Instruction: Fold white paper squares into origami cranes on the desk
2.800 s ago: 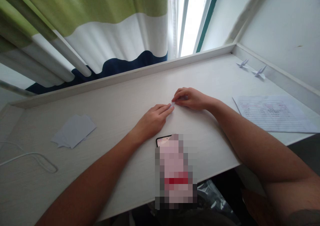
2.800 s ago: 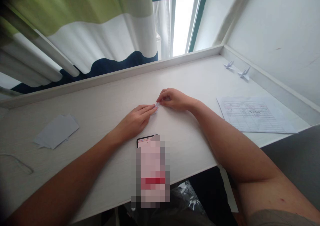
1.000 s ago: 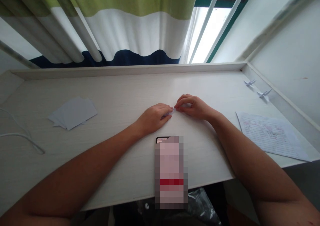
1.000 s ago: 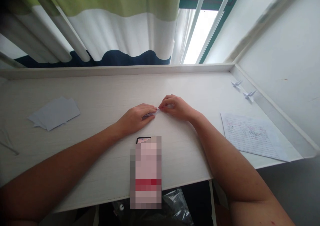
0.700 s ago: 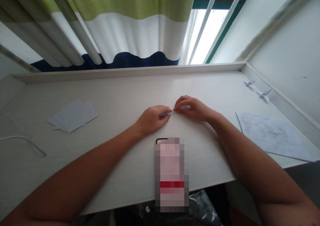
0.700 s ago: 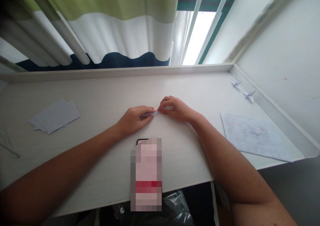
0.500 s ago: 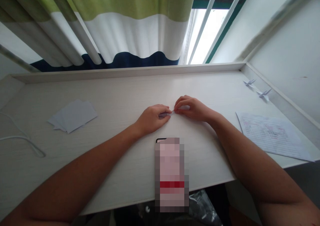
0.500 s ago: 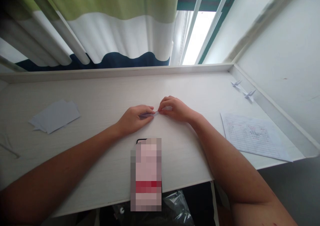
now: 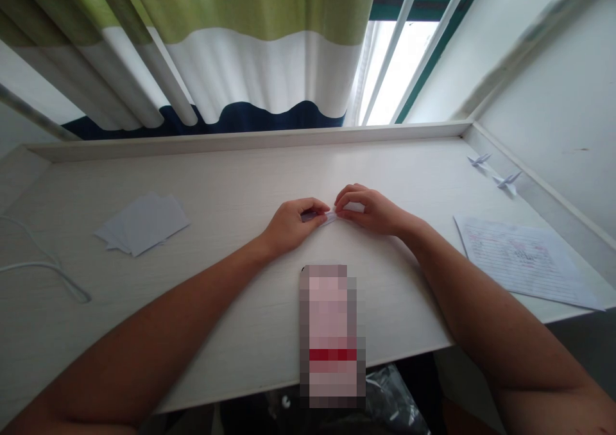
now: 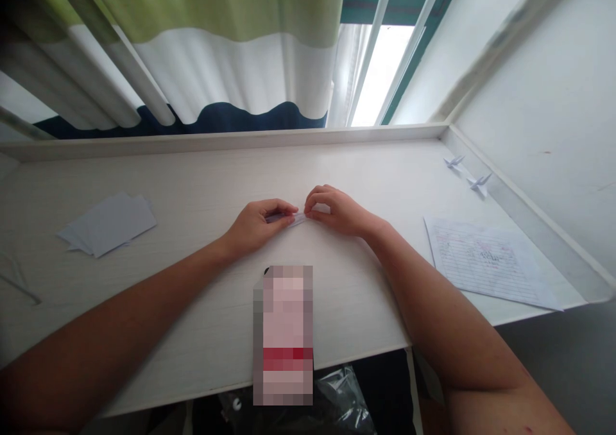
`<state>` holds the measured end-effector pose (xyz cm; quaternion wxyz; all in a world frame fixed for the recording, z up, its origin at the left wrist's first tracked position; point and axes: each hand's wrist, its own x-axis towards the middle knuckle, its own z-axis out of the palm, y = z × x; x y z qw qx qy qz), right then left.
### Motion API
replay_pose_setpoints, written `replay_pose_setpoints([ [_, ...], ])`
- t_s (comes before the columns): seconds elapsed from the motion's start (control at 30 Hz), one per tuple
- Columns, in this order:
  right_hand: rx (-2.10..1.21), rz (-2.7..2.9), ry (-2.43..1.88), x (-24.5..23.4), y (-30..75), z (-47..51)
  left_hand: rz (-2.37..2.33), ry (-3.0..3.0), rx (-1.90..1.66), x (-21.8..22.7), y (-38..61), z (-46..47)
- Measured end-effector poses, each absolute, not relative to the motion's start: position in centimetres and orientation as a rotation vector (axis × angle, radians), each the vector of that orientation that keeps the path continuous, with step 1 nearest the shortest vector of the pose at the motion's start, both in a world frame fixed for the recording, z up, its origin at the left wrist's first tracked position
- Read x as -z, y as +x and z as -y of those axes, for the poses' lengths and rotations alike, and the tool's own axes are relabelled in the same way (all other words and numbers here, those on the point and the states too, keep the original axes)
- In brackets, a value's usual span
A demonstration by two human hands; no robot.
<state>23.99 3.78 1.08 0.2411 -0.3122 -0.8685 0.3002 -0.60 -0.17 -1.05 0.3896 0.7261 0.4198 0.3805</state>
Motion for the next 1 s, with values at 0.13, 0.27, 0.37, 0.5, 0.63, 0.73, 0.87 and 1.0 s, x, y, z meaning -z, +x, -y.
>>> replay_pose_setpoints([
  [0.13,-0.818,2.410,-0.821,-1.11,24.07,-3.66,-1.090,1.896,-0.945,0.92,-0.61,0.24],
  [0.27,-0.768,2.454,-0.867,-0.89,24.20,-3.61,-1.060,1.927,-0.911,0.97,-0.58,0.26],
  [0.37,-0.731,2.482,-0.917,-0.66,24.14,-3.44,-1.058,1.963,-0.883,0.94,-0.53,0.28],
  [0.5,-0.706,2.494,-0.945,-0.58,23.91,-3.12,-1.053,2.045,-0.880,0.88,-0.51,0.35],
  [0.63,-0.669,2.507,-0.965,-0.79,23.78,-2.92,-1.034,2.160,-0.899,0.92,-0.56,0.42],
  [0.73,-0.660,2.500,-0.949,-0.95,23.75,-2.87,-1.046,2.211,-0.887,0.93,-0.56,0.55],
  [0.87,-0.660,2.496,-0.955,-0.92,23.73,-2.95,-1.077,2.280,-0.874,0.90,-0.48,0.77],
  [1.0,-0.687,2.476,-0.988,-0.75,23.71,-3.13,-1.164,2.475,-0.787,0.97,-0.31,0.84],
])
